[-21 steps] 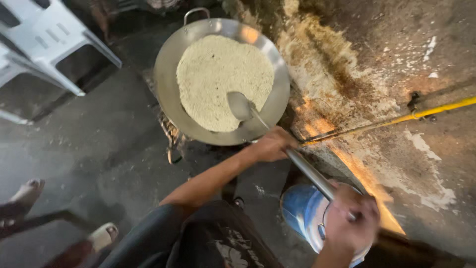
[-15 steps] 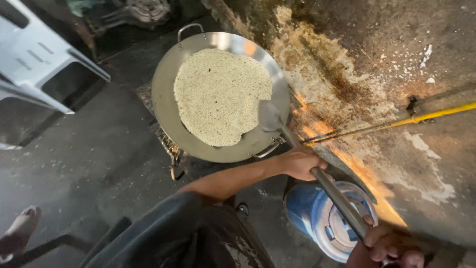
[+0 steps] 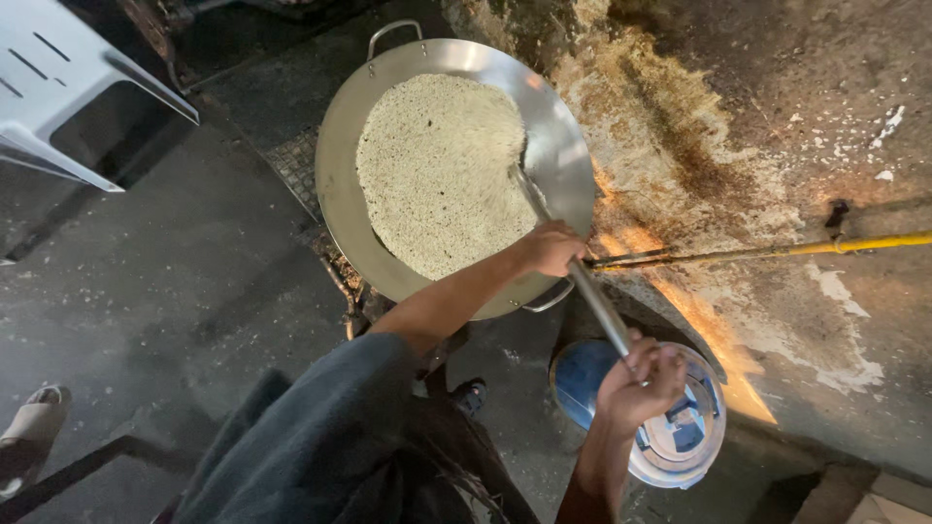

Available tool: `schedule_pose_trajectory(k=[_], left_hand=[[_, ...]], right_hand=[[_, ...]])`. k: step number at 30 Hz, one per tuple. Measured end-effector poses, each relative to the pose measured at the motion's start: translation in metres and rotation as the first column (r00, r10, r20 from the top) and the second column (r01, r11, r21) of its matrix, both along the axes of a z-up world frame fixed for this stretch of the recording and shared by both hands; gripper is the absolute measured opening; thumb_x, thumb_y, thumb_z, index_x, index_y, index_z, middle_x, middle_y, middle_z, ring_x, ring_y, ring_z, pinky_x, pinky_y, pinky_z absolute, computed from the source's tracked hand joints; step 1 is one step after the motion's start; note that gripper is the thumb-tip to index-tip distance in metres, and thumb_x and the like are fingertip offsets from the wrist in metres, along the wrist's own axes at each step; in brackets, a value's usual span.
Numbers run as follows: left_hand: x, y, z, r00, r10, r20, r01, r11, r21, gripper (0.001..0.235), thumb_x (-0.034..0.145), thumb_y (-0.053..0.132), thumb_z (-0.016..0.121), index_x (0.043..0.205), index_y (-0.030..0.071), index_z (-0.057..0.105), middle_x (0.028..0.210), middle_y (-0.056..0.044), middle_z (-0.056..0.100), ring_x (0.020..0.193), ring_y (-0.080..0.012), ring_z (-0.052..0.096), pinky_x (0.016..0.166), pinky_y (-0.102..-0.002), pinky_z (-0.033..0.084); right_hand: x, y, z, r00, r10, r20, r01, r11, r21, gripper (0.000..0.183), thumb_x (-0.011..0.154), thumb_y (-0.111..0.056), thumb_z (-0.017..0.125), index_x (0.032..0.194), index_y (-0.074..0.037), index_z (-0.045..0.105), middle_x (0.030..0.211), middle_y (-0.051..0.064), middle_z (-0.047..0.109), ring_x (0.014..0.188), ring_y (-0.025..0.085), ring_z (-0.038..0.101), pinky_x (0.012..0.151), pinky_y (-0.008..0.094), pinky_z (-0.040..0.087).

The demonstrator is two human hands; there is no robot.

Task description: The person roasts grains in a large wok over a fire using a metal spatula, stirring and flipping the grains continuously.

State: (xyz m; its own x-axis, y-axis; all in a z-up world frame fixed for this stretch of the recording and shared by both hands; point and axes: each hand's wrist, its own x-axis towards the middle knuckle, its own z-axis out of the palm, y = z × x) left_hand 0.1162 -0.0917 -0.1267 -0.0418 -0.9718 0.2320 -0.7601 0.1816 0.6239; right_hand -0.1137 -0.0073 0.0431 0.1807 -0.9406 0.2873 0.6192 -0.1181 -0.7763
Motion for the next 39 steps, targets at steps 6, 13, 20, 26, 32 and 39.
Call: schedule_pose_trajectory(k=[6, 13, 20, 26, 32, 39], left_hand=[[0.002, 0.079, 0.041, 0.994, 0.110, -0.013, -0.110, 0.994, -0.017, 0.012, 0.082, 0.021, 0.077, 0.074, 0.019, 0.069, 0.077, -0.001, 0.071, 0.088, -0.0200, 0.065, 0.102, -0.041, 0.048], [-0.029, 0.155, 0.097, 0.975, 0.204, -0.093, -0.218, 0.955, -0.199, 0.013, 0.075, 0.025, 0.072, 0.068, 0.019, 0.065, 0.069, -0.002, 0.066, 0.080, -0.0214, 0.065, 0.089, -0.041, 0.049], [-0.038, 0.055, 0.081, 0.983, -0.130, -0.130, 0.087, 0.951, -0.297, 0.013, 0.081, 0.024, 0.076, 0.078, 0.016, 0.067, 0.080, -0.005, 0.068, 0.086, -0.0265, 0.067, 0.089, -0.043, 0.049], [-0.019, 0.003, 0.051, 0.951, -0.284, -0.124, 0.266, 0.953, -0.143, 0.032, 0.065, 0.030, 0.088, 0.086, 0.013, 0.070, 0.090, -0.008, 0.071, 0.094, -0.0302, 0.064, 0.085, -0.045, 0.050], [0.038, -0.017, 0.015, 0.965, -0.256, 0.059, 0.248, 0.962, 0.116, 0.032, 0.061, 0.028, 0.088, 0.084, 0.012, 0.074, 0.093, -0.013, 0.071, 0.099, -0.0343, 0.067, 0.085, -0.047, 0.053], [0.046, 0.034, -0.010, 0.995, 0.074, 0.071, -0.077, 0.996, 0.041, 0.016, 0.067, 0.018, 0.079, 0.078, 0.012, 0.070, 0.086, -0.011, 0.070, 0.096, -0.0332, 0.066, 0.092, -0.045, 0.049]], right_hand=[[-0.014, 0.048, 0.010, 0.968, 0.193, -0.158, -0.220, 0.960, -0.174, 0.018, 0.105, -0.012, 0.055, 0.091, -0.008, 0.066, 0.056, -0.003, 0.046, 0.055, 0.010, 0.053, 0.101, 0.046, 0.053], [-0.061, 0.092, 0.055, 0.942, 0.072, -0.328, -0.262, 0.769, -0.583, 0.029, 0.100, -0.030, 0.055, 0.087, -0.004, 0.056, 0.074, 0.015, 0.044, 0.068, 0.017, 0.057, 0.098, 0.051, 0.054], [-0.067, 0.075, 0.066, 0.956, 0.145, -0.256, -0.205, 0.952, -0.227, 0.026, 0.106, -0.011, 0.055, 0.081, -0.006, 0.058, 0.061, 0.002, 0.045, 0.067, 0.015, 0.052, 0.110, 0.045, 0.046], [-0.025, 0.040, 0.031, 0.983, -0.040, -0.179, 0.011, 0.987, -0.161, 0.033, 0.106, -0.010, 0.055, 0.074, -0.009, 0.049, 0.061, -0.001, 0.042, 0.060, 0.014, 0.045, 0.079, 0.038, 0.045], [-0.001, -0.014, -0.022, 0.990, 0.053, 0.128, -0.076, 0.982, 0.175, 0.037, 0.108, -0.016, 0.059, 0.072, -0.014, 0.048, 0.060, 0.000, 0.036, 0.061, 0.016, 0.038, 0.076, 0.034, 0.040], [0.005, 0.003, -0.004, 0.967, 0.256, 0.000, -0.252, 0.952, 0.175, 0.029, 0.097, -0.014, 0.061, 0.070, -0.012, 0.053, 0.051, 0.001, 0.037, 0.054, 0.018, 0.043, 0.094, 0.041, 0.049]])
